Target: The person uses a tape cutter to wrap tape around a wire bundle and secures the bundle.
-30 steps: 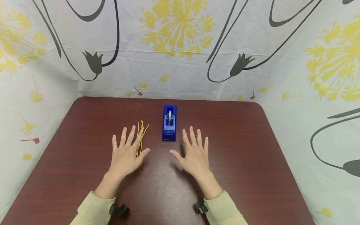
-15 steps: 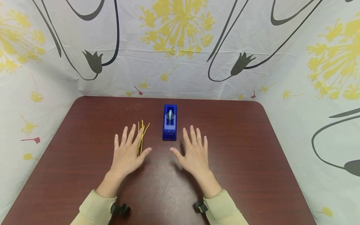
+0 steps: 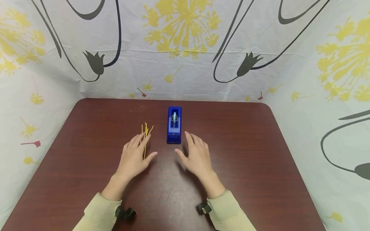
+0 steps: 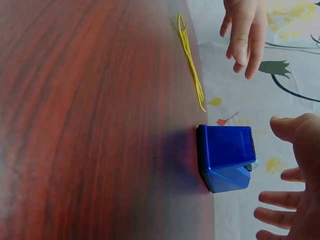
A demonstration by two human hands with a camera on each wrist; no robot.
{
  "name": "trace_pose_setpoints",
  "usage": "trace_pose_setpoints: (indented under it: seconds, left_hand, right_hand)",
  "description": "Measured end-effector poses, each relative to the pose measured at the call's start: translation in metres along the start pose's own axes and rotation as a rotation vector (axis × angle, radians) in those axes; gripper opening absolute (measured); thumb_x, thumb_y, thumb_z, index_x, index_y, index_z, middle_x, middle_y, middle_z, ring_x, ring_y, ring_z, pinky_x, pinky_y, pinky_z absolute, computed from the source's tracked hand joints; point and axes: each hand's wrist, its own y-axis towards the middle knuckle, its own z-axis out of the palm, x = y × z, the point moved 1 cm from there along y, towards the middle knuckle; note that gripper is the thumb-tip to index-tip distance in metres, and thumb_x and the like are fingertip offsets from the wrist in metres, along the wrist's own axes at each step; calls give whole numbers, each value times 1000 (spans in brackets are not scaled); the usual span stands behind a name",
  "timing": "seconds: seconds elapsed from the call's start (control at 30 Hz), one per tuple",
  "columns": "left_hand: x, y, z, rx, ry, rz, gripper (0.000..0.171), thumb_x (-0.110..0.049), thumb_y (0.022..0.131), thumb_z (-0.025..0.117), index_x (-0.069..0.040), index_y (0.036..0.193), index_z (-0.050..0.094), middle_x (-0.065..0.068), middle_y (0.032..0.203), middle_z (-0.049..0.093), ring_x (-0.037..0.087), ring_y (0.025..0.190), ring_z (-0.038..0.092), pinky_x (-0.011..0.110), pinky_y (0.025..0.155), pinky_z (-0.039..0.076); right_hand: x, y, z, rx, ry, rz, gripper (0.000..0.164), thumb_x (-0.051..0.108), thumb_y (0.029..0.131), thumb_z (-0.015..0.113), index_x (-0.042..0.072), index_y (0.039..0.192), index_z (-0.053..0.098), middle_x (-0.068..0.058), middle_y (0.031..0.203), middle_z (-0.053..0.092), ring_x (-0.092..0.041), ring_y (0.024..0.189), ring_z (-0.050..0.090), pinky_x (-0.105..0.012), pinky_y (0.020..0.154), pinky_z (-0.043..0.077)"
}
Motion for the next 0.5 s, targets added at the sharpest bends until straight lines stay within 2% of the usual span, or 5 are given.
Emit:
trace_pose_setpoints:
  seconds: [0.23, 0.5]
  left_hand:
    - [-3, 2, 3, 31, -31, -10, 70, -51, 94, 67, -12, 150, 50, 16, 151, 47, 35, 139, 43, 58, 106, 36]
    - [-10, 7, 2, 20, -103, 6, 68, -53, 95, 65, -13, 148, 52, 16, 144, 53, 35, 131, 52, 56, 102, 40]
  right_hand:
    - [2, 5, 5, 4, -16, -11, 74, 48, 93, 70, 9, 150, 46, -21, 132, 62, -40, 119, 60, -60, 94, 46]
    - [0, 10, 10, -36, 72, -28, 66, 42, 94, 71, 7, 145, 52, -18, 120, 69, -35, 106, 68, -57, 84, 52]
